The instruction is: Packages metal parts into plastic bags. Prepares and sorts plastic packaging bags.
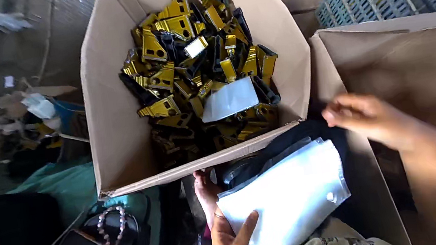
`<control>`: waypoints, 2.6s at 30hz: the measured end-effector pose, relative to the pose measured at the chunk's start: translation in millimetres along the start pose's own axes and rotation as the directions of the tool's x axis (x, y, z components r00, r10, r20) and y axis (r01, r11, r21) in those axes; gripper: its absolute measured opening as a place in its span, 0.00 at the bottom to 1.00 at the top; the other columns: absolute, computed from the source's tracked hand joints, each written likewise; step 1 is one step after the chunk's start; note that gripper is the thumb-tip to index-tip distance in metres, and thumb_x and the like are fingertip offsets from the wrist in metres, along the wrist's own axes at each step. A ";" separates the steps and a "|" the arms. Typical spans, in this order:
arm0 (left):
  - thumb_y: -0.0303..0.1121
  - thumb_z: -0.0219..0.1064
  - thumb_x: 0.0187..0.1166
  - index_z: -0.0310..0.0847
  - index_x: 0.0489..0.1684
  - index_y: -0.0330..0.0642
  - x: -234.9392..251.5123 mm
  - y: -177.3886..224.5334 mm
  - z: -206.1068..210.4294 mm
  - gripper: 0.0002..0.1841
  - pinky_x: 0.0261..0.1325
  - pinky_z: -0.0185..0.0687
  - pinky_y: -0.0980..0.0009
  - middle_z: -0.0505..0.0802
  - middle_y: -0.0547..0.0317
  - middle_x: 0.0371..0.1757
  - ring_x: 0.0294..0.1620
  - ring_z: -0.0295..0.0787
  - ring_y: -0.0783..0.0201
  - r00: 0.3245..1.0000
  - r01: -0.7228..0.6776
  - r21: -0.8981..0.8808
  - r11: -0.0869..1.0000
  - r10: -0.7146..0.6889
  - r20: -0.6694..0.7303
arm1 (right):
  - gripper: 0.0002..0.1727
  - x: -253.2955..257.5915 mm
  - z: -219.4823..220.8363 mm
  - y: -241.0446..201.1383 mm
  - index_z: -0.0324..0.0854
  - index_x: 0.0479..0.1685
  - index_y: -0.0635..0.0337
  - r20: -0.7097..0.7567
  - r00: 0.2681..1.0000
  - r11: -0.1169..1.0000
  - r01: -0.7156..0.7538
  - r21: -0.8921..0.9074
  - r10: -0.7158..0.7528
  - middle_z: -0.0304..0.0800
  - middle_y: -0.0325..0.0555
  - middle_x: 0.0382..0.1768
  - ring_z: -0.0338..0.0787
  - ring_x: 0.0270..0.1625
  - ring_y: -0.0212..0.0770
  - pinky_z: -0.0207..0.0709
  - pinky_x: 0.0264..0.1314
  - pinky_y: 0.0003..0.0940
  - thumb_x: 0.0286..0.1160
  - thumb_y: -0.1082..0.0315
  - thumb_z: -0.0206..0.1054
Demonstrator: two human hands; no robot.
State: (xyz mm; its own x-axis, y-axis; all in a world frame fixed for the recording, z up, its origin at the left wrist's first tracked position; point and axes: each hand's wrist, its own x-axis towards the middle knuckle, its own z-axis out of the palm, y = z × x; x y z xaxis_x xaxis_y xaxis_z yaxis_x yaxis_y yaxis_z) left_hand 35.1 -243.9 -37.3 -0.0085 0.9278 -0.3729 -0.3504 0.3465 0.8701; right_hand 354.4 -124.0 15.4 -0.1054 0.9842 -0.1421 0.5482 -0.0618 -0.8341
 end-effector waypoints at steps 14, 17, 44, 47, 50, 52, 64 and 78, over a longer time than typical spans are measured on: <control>0.23 0.69 0.72 0.90 0.55 0.61 -12.2 1.9 1.6 0.19 0.57 0.88 0.80 0.97 0.77 0.49 0.51 0.92 0.82 0.909 -0.216 -0.074 0.974 0.228 0.349 | 0.34 -139.9 65.1 23.1 0.83 0.62 0.48 -0.112 0.994 0.847 0.064 0.528 -0.005 0.93 0.23 0.53 0.90 0.57 0.21 0.87 0.62 0.23 0.47 0.63 0.89; 0.15 0.62 0.70 0.77 0.60 0.44 -18.4 4.6 9.5 0.21 0.58 0.90 0.75 0.96 0.74 0.50 0.51 0.93 0.78 0.973 -0.116 0.042 0.992 0.105 0.203 | 0.25 -146.2 66.1 21.0 0.86 0.57 0.44 -0.069 0.998 0.815 0.035 0.579 0.006 0.94 0.22 0.53 0.91 0.57 0.22 0.87 0.63 0.24 0.56 0.67 0.85; 0.37 0.73 0.74 0.94 0.39 0.61 17.4 -15.4 -3.5 0.04 0.60 0.85 0.79 0.97 0.74 0.45 0.51 0.92 0.78 0.873 -0.391 -0.042 0.919 0.385 0.297 | 0.09 -115.1 63.1 31.7 0.94 0.45 0.40 -0.019 0.977 0.826 0.190 0.530 -0.212 0.91 0.23 0.46 0.86 0.55 0.21 0.80 0.61 0.18 0.71 0.63 0.70; 0.36 0.74 0.74 0.93 0.39 0.61 19.9 -21.2 1.9 0.05 0.61 0.85 0.78 0.97 0.73 0.47 0.54 0.91 0.78 0.863 -0.383 -0.095 0.919 0.393 0.319 | 0.12 -109.9 57.5 43.8 0.94 0.48 0.39 -0.035 0.940 0.743 0.290 0.603 -0.339 0.92 0.23 0.49 0.84 0.61 0.22 0.73 0.71 0.19 0.81 0.52 0.65; 0.35 0.72 0.75 0.87 0.60 0.53 15.9 -13.1 4.2 0.15 0.67 0.85 0.72 0.95 0.64 0.60 0.63 0.91 0.69 0.910 -0.245 -0.137 0.960 0.277 0.308 | 0.10 -114.5 57.0 45.9 0.94 0.46 0.39 -0.067 0.956 0.703 0.257 0.664 -0.287 0.93 0.23 0.50 0.85 0.63 0.23 0.74 0.71 0.20 0.79 0.54 0.68; 0.44 0.74 0.75 0.70 0.74 0.48 16.9 -5.7 6.0 0.30 0.63 0.89 0.66 0.92 0.57 0.65 0.64 0.91 0.62 0.948 0.003 -0.351 0.936 0.109 0.298 | 0.07 -116.1 61.7 37.1 0.94 0.45 0.41 -0.130 0.970 0.637 0.233 0.735 -0.205 0.93 0.27 0.53 0.88 0.62 0.25 0.82 0.63 0.19 0.69 0.61 0.77; 0.31 0.56 0.87 0.75 0.69 0.43 24.1 6.1 44.3 0.15 0.63 0.90 0.58 0.94 0.49 0.63 0.63 0.93 0.53 0.981 0.160 -0.616 0.771 -0.055 0.187 | 0.00 -98.2 106.5 1.9 0.86 0.37 0.43 -0.230 0.806 0.754 0.591 0.285 -0.545 0.82 0.24 0.57 0.77 0.68 0.19 0.72 0.71 0.14 0.73 0.62 0.71; 0.23 0.53 0.87 0.76 0.65 0.34 12.3 8.3 66.7 0.14 0.73 0.83 0.56 0.94 0.51 0.60 0.65 0.91 0.56 0.883 -0.029 -0.470 0.882 0.243 0.401 | 0.43 -100.8 42.1 -16.5 0.57 0.89 0.65 0.272 0.886 0.920 0.321 0.223 -0.375 0.82 0.44 0.75 0.85 0.67 0.25 0.81 0.69 0.24 0.85 0.42 0.58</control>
State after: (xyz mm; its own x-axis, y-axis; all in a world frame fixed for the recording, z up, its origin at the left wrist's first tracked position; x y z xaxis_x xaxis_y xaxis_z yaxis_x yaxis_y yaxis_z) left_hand 94.5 -220.4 -13.2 0.2832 0.9590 0.0111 -0.7489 0.2139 0.6272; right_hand 321.1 -229.2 21.0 -0.5247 0.8503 0.0419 0.2861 0.2225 -0.9320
